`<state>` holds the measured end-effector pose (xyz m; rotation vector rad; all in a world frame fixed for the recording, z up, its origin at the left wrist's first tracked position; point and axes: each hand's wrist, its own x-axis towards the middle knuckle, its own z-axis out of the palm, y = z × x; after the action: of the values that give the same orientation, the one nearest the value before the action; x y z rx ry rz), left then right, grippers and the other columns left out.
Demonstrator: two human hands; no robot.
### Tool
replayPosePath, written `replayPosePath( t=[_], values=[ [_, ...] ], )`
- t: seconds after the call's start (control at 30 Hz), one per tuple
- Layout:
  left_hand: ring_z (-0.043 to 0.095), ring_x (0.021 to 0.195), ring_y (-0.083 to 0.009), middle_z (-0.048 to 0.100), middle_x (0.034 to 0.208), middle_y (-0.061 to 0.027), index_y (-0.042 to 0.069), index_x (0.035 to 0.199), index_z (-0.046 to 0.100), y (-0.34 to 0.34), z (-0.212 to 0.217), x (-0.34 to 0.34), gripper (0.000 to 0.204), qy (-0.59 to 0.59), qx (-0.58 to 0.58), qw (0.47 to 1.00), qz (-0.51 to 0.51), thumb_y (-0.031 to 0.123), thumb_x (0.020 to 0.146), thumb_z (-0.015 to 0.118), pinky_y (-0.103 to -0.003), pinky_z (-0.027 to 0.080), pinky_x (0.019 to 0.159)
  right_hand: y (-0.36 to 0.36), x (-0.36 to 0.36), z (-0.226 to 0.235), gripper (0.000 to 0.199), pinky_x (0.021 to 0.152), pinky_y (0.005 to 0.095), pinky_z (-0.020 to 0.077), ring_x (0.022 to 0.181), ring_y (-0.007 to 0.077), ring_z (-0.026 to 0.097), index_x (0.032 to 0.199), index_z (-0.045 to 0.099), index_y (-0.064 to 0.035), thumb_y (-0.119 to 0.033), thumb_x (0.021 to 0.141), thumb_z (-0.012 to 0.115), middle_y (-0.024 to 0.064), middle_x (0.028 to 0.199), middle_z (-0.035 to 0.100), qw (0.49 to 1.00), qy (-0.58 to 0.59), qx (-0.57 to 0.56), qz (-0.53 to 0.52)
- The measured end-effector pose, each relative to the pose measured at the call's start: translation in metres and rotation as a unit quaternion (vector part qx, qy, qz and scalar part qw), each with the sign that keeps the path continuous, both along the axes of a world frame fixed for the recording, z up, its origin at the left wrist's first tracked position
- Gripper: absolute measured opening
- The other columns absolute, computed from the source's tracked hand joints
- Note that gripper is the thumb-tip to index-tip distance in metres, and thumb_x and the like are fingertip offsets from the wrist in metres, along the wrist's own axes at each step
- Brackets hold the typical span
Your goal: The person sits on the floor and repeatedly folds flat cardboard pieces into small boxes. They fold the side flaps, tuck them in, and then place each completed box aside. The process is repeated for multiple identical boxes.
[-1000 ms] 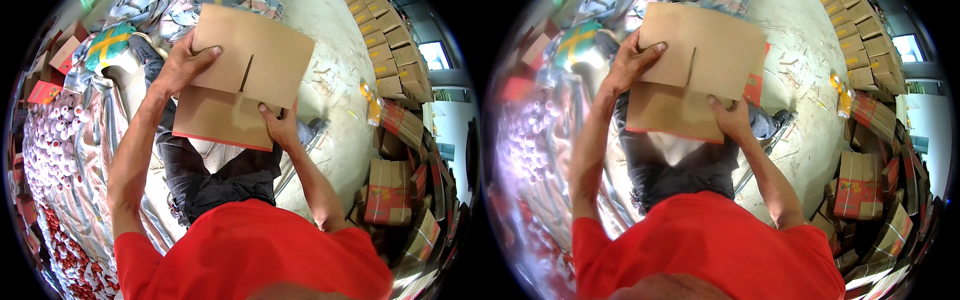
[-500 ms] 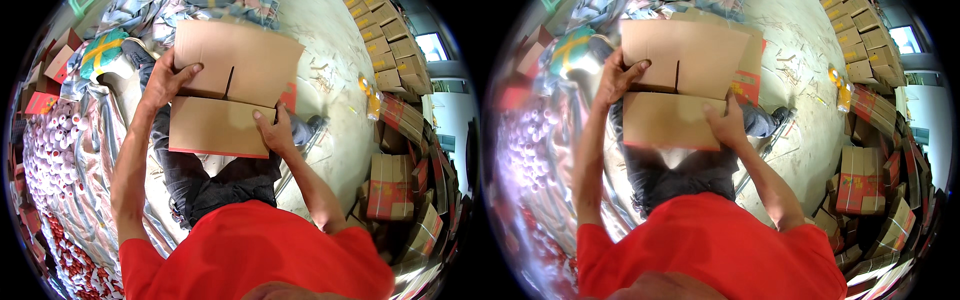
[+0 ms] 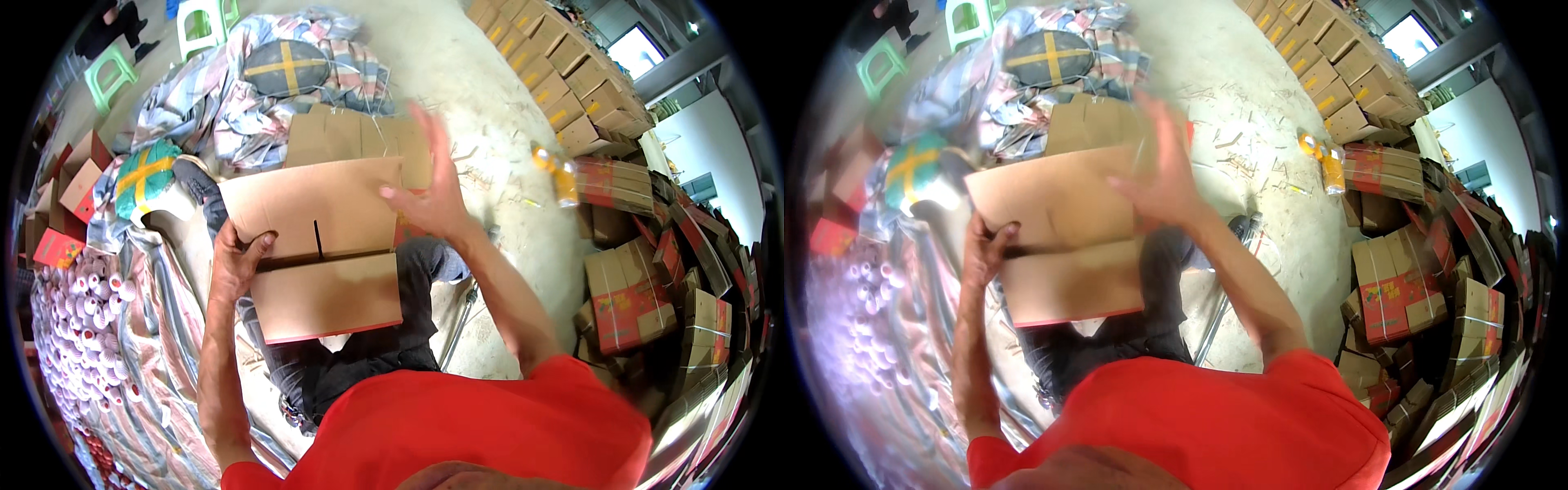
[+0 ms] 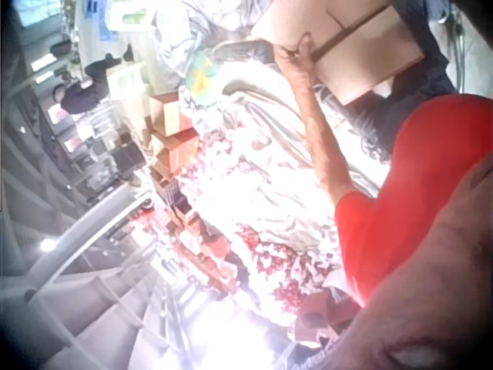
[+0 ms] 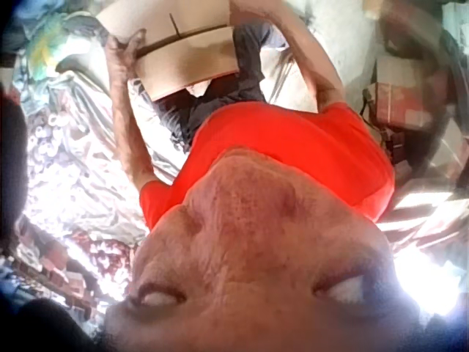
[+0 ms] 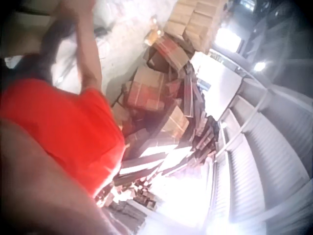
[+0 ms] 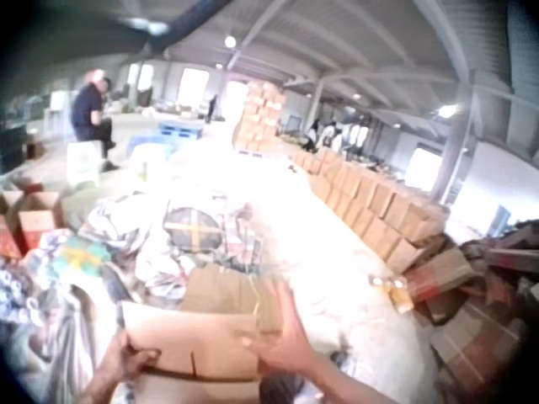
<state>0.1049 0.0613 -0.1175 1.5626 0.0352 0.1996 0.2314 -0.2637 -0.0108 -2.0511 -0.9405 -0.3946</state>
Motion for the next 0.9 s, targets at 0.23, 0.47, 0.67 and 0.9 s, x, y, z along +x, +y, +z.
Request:
replayPosePath(
  t=[0.23,0.47,0.67,0.9],
  values=[
    [0.069,0.104,-0.0163,0.074,0.115,-0.0080,0.002,0.133,0.059,0.017,-0.001,-0.004,0.048,0.000,0.040,0.999,0.030,0.000,0.089,0.081,-0.032,0.054,0.093,0.032,0.003,0.004,0.058,0.090,0.0383,0.0595,0.102,0.0234,0.071,0.129,0.064,0.0001,-0.026,0.084,0.090,0.0157,0.115,0.073,0.955,0.273,-0.086,0.075],
    [0.069,0.100,-0.0427,0.072,0.105,-0.0163,0.000,0.138,0.054,0.001,0.122,-0.003,0.077,-0.253,0.567,0.760,0.191,0.012,0.072,0.093,-0.051,0.054,0.092,0.028,-0.008,-0.007,0.057,0.082,0.0372,0.0602,0.098,0.0258,0.073,0.128,0.065,-0.0013,-0.028,0.084,0.091,0.0156,0.111,0.075,0.980,0.158,-0.098,0.068],
    [0.069,0.101,-0.0451,0.074,0.098,-0.0205,0.004,0.116,0.069,0.009,0.133,0.053,0.050,-0.083,0.520,0.823,-0.212,0.021,0.074,0.090,-0.050,0.055,0.086,0.031,-0.025,-0.014,0.056,0.086,0.0362,0.0600,0.098,0.0248,0.075,0.128,0.068,-0.0040,-0.027,0.083,0.092,0.0139,0.111,0.076,0.982,0.107,-0.153,0.027],
    [0.071,0.090,-0.0353,0.077,0.087,-0.0099,0.011,0.121,0.069,-0.012,0.104,0.041,0.047,-0.066,0.572,0.803,-0.155,0.020,0.078,0.087,-0.048,0.052,0.079,0.021,-0.023,-0.035,0.056,0.087,0.0361,0.0614,0.101,0.0248,0.077,0.124,0.069,-0.0025,-0.014,0.076,0.096,0.0129,0.115,0.078,0.992,-0.004,-0.083,0.097]
  ],
)
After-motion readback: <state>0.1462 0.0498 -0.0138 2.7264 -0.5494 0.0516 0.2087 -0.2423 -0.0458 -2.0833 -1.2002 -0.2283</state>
